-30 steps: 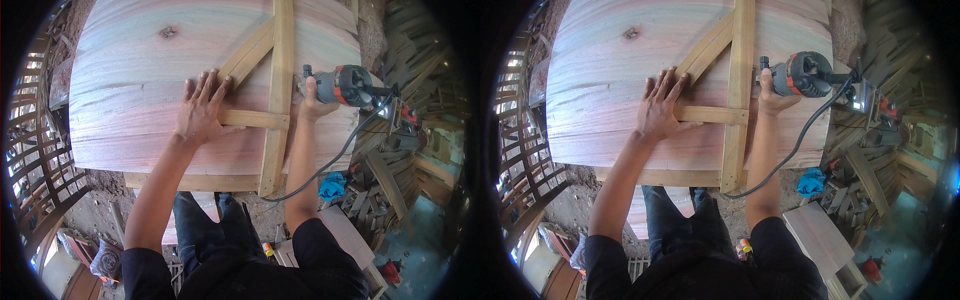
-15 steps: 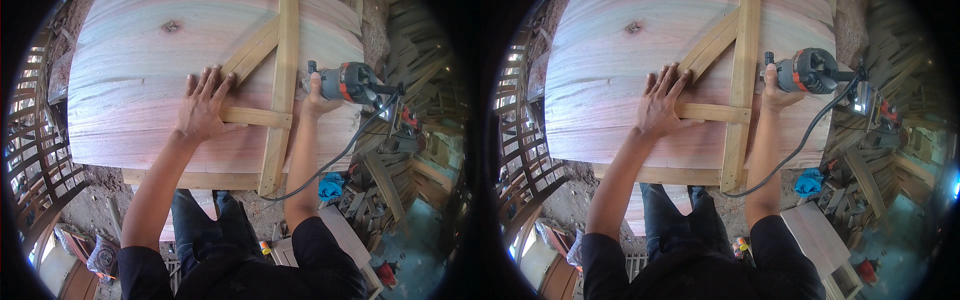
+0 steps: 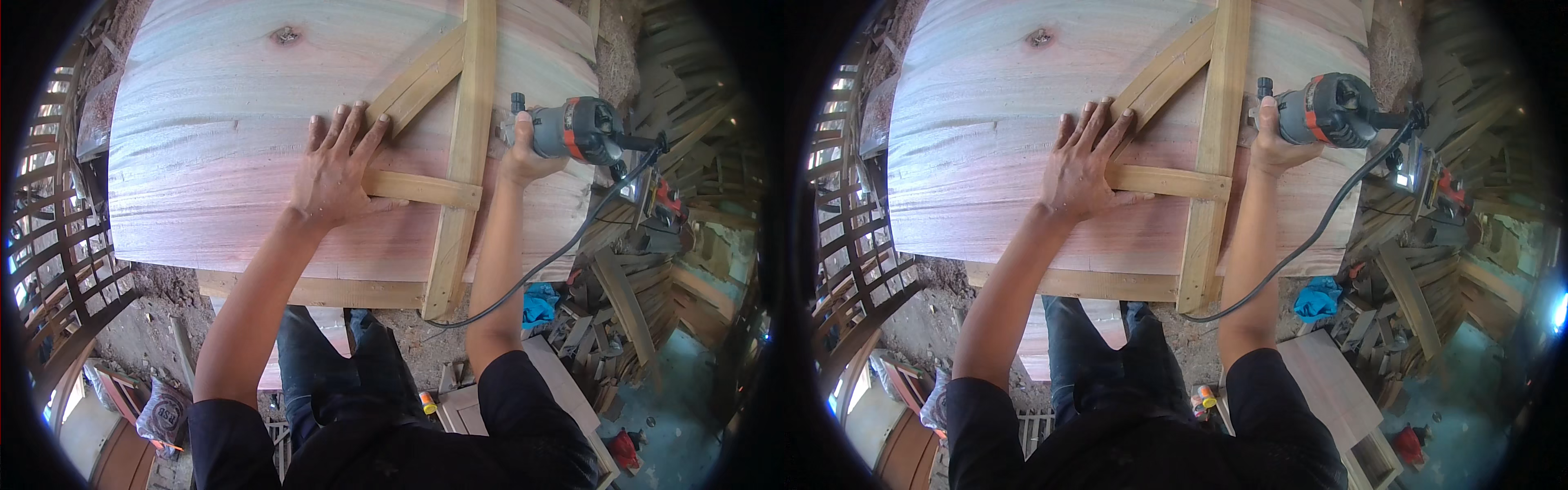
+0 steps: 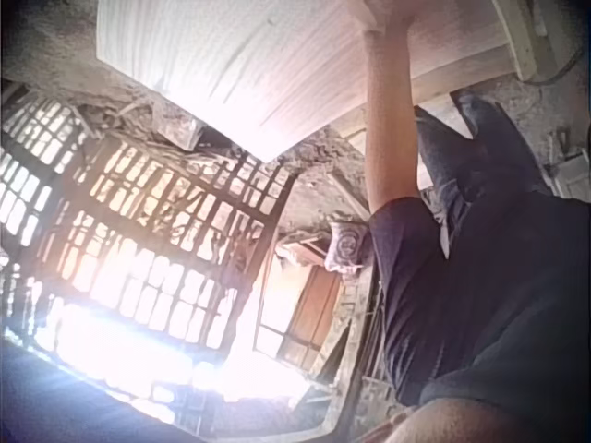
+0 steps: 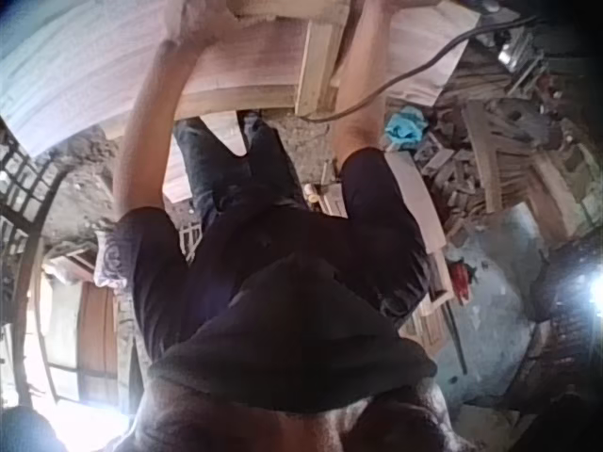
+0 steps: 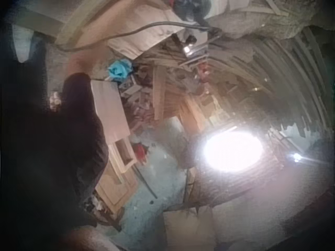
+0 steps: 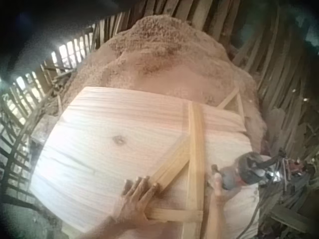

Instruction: The person shapes the edge of a wooden board using a handheld router along a wooden guide.

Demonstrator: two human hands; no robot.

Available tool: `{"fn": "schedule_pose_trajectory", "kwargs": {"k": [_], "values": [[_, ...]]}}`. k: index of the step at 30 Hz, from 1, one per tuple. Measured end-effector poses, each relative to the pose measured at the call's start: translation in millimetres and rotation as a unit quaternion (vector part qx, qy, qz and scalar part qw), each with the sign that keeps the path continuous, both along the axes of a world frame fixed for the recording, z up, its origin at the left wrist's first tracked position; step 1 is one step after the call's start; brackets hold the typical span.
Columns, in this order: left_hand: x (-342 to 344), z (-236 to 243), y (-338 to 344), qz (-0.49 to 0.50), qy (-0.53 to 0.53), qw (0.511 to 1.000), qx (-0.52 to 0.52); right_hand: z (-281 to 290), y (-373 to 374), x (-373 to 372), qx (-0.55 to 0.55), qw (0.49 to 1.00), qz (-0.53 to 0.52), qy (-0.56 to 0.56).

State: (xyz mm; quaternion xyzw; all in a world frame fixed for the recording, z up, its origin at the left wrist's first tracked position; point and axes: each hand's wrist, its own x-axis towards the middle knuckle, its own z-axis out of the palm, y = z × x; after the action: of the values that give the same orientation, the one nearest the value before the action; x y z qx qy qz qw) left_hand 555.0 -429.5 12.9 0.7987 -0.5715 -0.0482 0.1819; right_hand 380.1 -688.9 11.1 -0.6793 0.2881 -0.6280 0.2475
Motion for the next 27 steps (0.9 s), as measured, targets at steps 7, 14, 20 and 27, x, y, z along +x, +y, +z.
{"fn": "schedule_pose_trajectory", "kwargs": {"k": [7, 14, 20, 27], "values": [[-0.9, 0.0, -0.5, 0.007, -0.004, 1.000, 0.015, -4.3, -10.4, 3.3, -0.002, 1.000, -0.007, -0.014], [-1.7, 1.0, -0.3, 0.011, 0.001, 1.000, 0.008, -0.9, -11.3, 7.5, 0.006, 1.000, -0.006, -0.011], [-1.2, 1.2, -0.6, 0.012, 0.007, 1.000, 0.005, -1.2, -19.0, 7.5, 0.013, 1.000, 0.004, 0.009], [-1.0, 2.6, -0.4, 0.012, 0.008, 1.000, 0.012, -1.2, -26.7, 17.8, 0.011, 1.000, -0.008, -0.018]]}}
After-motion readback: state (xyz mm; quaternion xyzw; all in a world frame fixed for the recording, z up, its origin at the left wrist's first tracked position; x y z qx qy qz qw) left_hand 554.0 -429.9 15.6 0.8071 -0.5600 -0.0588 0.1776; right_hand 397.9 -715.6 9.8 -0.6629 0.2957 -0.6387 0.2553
